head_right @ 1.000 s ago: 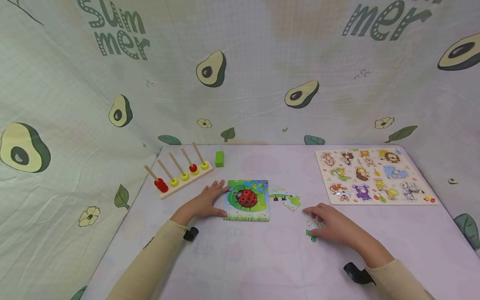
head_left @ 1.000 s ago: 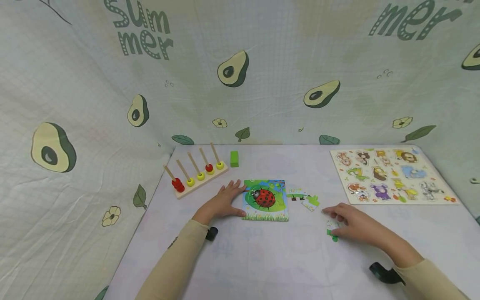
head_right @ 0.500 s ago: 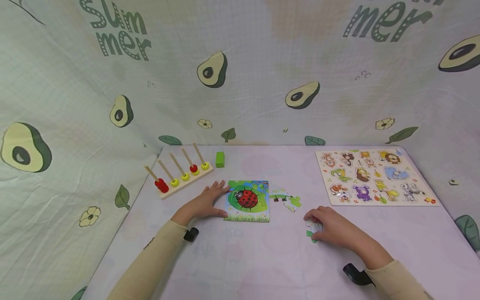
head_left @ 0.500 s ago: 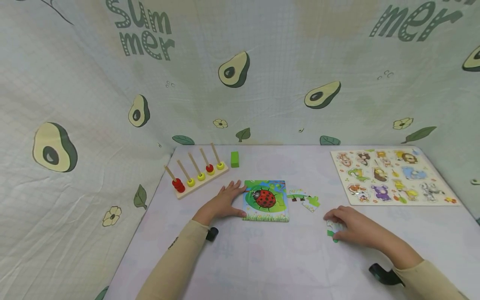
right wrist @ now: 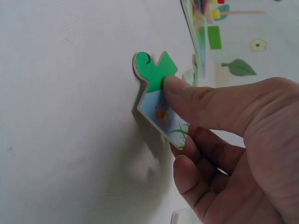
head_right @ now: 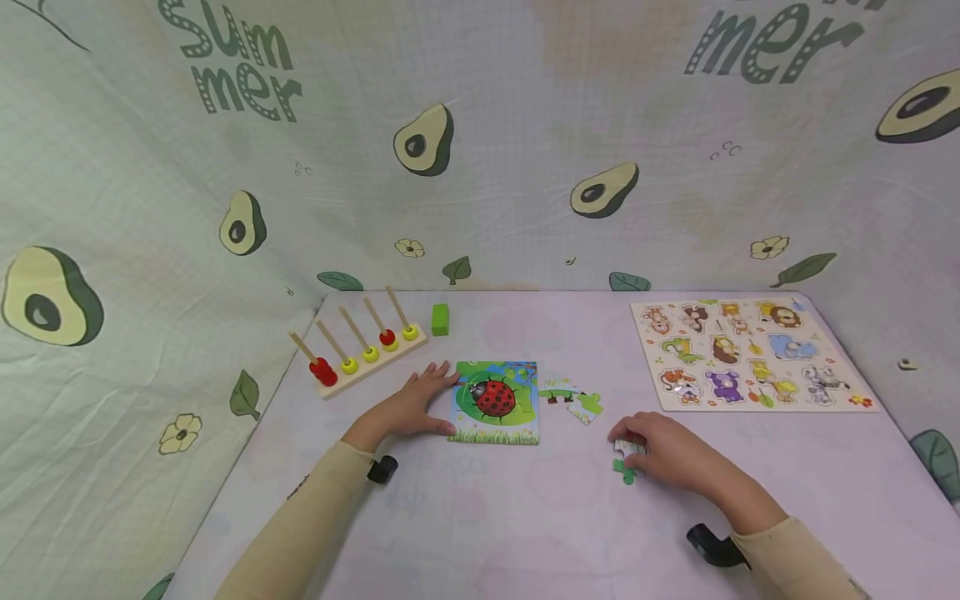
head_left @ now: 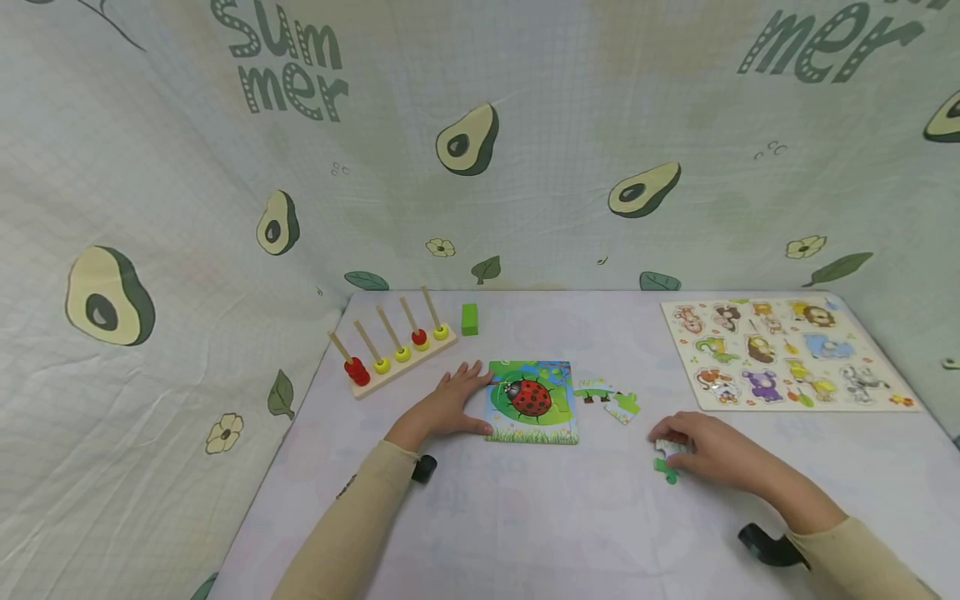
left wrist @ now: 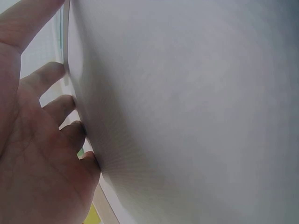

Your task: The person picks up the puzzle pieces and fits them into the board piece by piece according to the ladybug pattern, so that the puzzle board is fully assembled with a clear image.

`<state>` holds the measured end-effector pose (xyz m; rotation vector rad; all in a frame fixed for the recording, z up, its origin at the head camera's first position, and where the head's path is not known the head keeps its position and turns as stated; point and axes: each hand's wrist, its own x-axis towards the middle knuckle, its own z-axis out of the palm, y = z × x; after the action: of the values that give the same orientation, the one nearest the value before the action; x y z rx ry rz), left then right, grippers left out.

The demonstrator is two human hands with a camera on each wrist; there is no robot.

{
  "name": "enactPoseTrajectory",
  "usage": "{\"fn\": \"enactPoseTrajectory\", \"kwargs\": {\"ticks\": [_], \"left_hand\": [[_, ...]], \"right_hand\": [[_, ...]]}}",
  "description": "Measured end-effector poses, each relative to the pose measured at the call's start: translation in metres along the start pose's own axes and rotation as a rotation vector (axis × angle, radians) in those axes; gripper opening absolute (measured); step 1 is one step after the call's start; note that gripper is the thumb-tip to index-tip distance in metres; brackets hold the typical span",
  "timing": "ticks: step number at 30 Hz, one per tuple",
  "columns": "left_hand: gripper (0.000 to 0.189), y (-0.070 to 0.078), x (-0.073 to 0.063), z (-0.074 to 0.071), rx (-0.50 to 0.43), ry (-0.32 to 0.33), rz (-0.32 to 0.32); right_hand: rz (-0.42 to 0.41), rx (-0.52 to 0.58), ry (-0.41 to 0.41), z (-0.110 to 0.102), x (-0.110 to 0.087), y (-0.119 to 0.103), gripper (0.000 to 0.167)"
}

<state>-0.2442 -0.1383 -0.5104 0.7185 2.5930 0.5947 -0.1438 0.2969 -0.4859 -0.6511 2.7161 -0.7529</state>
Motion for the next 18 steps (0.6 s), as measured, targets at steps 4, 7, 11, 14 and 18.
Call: {"fn": "enactPoseTrajectory", "kwargs": {"ticks": [4, 7, 11, 14, 18], "left_hand": [[0.099, 0.001, -0.001, 0.000, 0.004, -0.001, -0.007], [0.100, 0.001, -0.001, 0.000, 0.014, -0.007, -0.014], [0.099, 0.001, -0.001, 0.000, 0.011, -0.008, -0.010], [0.098, 0.000, -0.001, 0.000, 0.012, -0.005, -0.008], [0.099, -0.001, -0.001, 0.001, 0.018, -0.003, -0.008]], "right_hand": [[0.024, 0.031, 0.005, -0.001, 0.004, 0.001, 0.023], [0.027, 0.062, 0.028, -0.002, 0.004, 0.004, 0.019], [0.027, 0.118, 0.071, -0.002, 0.005, 0.007, 0.016], [0.021, 0.148, 0.096, -0.002, 0.006, 0.009, 0.017], [0.029, 0.169, 0.119, -0.002, 0.009, 0.010, 0.020]]}}
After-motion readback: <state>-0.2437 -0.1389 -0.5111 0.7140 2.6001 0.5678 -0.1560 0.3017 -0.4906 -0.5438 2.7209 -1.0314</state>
